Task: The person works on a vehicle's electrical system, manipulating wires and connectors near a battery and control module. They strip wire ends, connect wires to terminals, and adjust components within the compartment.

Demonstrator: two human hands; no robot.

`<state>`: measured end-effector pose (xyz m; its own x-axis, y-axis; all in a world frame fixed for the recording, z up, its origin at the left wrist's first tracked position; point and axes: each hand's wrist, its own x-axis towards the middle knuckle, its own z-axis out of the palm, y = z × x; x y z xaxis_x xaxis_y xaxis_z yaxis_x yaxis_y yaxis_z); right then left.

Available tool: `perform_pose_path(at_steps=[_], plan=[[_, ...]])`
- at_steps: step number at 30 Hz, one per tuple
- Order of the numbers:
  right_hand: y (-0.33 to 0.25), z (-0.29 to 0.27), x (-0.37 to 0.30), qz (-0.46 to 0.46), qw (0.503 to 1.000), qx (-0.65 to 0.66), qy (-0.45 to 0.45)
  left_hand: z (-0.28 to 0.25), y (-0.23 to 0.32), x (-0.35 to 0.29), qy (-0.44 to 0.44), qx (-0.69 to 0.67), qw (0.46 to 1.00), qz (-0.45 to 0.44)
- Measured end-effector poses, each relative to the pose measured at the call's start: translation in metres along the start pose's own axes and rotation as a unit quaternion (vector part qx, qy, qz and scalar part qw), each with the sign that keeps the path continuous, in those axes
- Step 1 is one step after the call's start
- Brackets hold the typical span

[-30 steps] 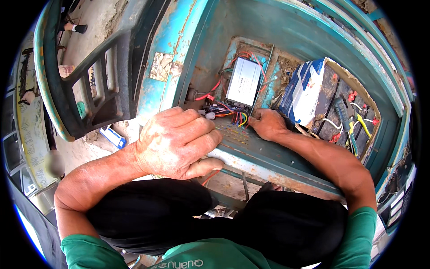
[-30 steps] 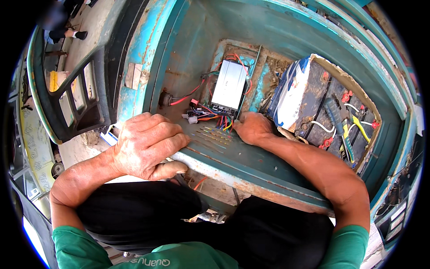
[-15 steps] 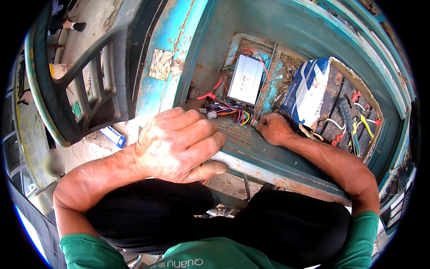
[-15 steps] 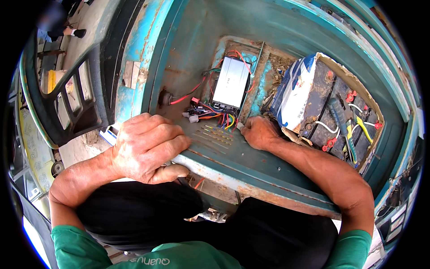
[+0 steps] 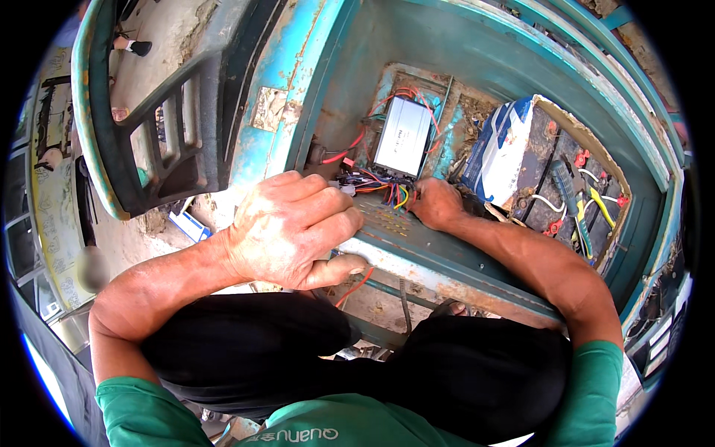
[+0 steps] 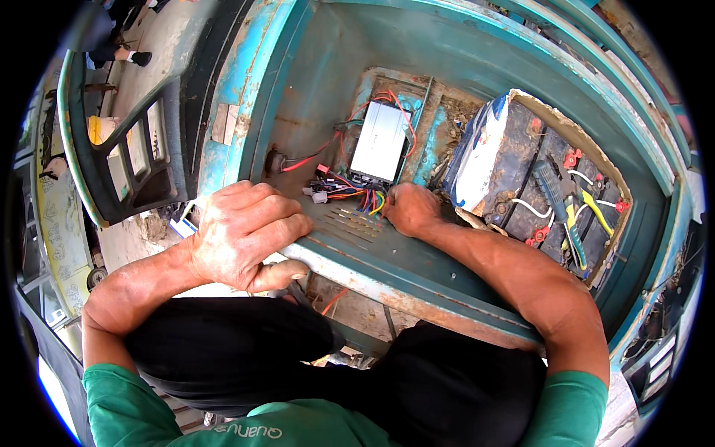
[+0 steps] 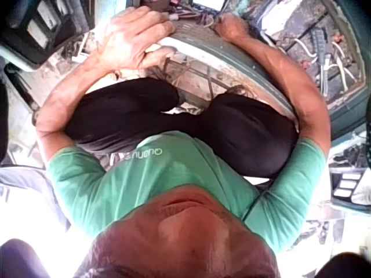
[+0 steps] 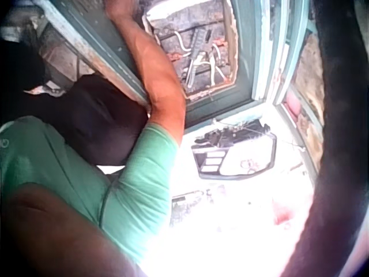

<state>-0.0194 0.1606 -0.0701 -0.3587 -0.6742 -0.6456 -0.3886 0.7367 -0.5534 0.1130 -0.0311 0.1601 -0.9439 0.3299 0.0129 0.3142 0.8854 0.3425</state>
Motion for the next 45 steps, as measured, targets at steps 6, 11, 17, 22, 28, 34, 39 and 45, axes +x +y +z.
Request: perform_pose_path(at_steps=[6,11,17,22,28,34,39,45], plan=[[0.011,0.003,0.006,0.016,0.986,0.130,-0.101,0.000,0.002,0.003,-0.002,0.000,1.000,0.001],[0.025,-0.006,0.005,0.041,0.937,0.286,-0.194,0.003,0.009,0.010,-0.001,0.002,1.000,-0.003],[0.019,0.001,0.007,-0.037,0.958,0.239,-0.154,0.008,0.001,-0.015,0.019,-0.019,1.000,-0.009],[0.013,0.015,0.006,0.037,0.914,0.391,-0.104,-0.002,0.001,-0.005,0.067,-0.005,0.997,0.035],[-0.017,-0.027,-0.015,0.115,0.952,0.272,-0.086,0.003,-0.004,-0.006,0.058,-0.002,0.998,0.024],[-0.063,-0.120,-0.111,-0.013,0.945,0.270,-0.185,-0.003,0.012,0.011,0.026,0.008,1.000,0.012],[-0.025,-0.188,-0.129,-0.210,0.963,0.110,0.127,-0.007,0.008,0.006,0.039,0.021,0.999,0.019],[0.055,-0.208,-0.117,-0.152,0.918,-0.152,0.333,-0.002,0.000,0.001,0.050,-0.014,0.998,0.021]])
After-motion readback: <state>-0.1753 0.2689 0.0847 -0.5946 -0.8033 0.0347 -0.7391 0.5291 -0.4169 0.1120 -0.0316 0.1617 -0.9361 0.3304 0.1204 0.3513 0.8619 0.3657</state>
